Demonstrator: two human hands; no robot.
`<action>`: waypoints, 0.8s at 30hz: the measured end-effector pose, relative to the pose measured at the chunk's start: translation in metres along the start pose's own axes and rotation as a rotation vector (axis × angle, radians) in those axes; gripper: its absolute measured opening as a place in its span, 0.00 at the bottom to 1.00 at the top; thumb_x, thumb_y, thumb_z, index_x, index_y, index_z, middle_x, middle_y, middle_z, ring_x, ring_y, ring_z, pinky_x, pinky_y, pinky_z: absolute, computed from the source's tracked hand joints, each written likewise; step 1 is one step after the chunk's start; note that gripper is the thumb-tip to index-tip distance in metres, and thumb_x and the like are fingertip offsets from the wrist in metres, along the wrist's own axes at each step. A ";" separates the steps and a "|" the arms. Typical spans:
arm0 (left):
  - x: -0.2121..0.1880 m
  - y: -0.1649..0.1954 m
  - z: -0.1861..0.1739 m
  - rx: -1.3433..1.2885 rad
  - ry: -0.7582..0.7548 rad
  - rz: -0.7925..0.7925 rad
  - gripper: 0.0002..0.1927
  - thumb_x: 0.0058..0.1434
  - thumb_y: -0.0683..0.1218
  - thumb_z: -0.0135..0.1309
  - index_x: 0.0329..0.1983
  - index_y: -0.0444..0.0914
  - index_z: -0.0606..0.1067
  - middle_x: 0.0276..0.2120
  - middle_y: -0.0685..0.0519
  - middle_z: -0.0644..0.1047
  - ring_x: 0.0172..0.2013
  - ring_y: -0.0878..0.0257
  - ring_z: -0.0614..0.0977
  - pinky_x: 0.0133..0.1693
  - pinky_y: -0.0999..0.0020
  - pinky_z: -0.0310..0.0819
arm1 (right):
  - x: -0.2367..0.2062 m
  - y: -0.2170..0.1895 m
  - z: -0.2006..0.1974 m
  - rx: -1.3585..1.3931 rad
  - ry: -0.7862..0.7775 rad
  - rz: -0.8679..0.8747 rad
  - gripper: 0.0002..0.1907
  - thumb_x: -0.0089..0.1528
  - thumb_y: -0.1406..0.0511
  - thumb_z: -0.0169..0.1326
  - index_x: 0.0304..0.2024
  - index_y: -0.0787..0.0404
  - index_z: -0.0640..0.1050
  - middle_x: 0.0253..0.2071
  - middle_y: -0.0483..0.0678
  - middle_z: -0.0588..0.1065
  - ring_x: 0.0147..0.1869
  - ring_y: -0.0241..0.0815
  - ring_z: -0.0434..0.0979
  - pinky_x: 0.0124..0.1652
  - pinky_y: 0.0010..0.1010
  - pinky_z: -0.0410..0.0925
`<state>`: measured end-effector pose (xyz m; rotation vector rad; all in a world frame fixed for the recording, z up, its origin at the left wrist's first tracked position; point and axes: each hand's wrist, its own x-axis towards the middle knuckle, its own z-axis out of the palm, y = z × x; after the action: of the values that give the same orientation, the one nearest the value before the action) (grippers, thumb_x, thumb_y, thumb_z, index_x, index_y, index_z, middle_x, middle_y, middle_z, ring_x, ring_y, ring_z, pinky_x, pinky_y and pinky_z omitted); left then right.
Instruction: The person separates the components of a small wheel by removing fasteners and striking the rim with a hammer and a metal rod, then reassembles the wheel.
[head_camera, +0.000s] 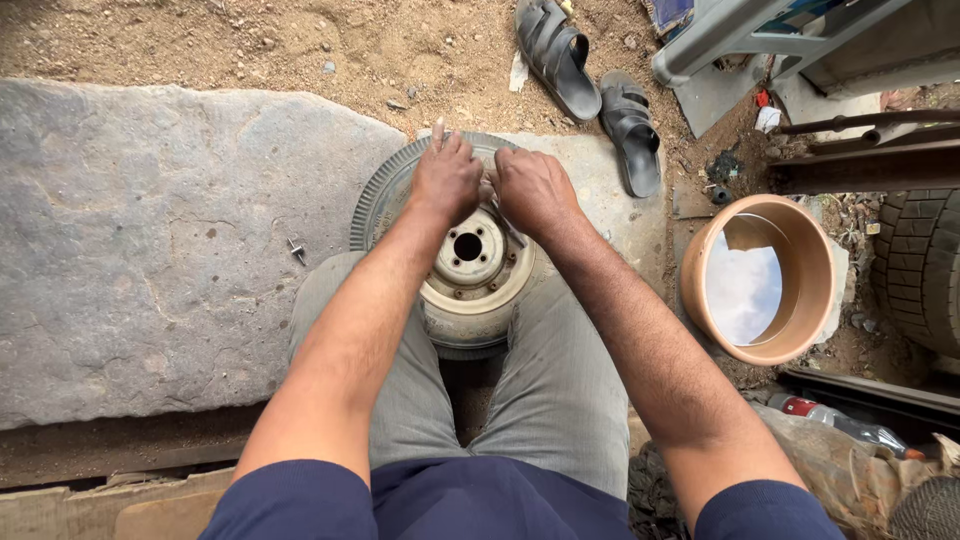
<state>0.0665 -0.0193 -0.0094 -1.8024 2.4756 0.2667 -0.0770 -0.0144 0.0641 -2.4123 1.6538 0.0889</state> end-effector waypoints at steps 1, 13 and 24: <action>0.001 0.003 0.000 0.041 -0.105 0.018 0.29 0.67 0.69 0.47 0.36 0.41 0.82 0.33 0.54 0.80 0.40 0.58 0.82 0.49 0.57 0.74 | -0.001 0.000 -0.001 -0.016 0.054 -0.034 0.09 0.66 0.63 0.53 0.38 0.64 0.76 0.32 0.56 0.78 0.37 0.53 0.79 0.41 0.46 0.72; -0.017 0.029 0.012 -0.609 0.054 -0.294 0.21 0.58 0.56 0.58 0.52 0.43 0.76 0.43 0.49 0.81 0.42 0.54 0.82 0.46 0.54 0.77 | -0.006 0.005 -0.004 0.119 -0.075 0.128 0.14 0.70 0.59 0.54 0.43 0.65 0.74 0.34 0.56 0.77 0.37 0.51 0.79 0.41 0.45 0.72; 0.000 0.005 0.022 -0.840 -0.044 -0.256 0.06 0.62 0.52 0.61 0.34 0.46 0.82 0.33 0.52 0.82 0.38 0.59 0.84 0.44 0.59 0.78 | -0.012 -0.001 -0.020 0.239 0.017 -0.053 0.14 0.60 0.63 0.59 0.46 0.60 0.74 0.44 0.54 0.72 0.50 0.54 0.75 0.50 0.45 0.69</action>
<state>0.0609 -0.0140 -0.0308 -2.2865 2.2074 1.4745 -0.0818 -0.0071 0.0857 -2.2798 1.5102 -0.1317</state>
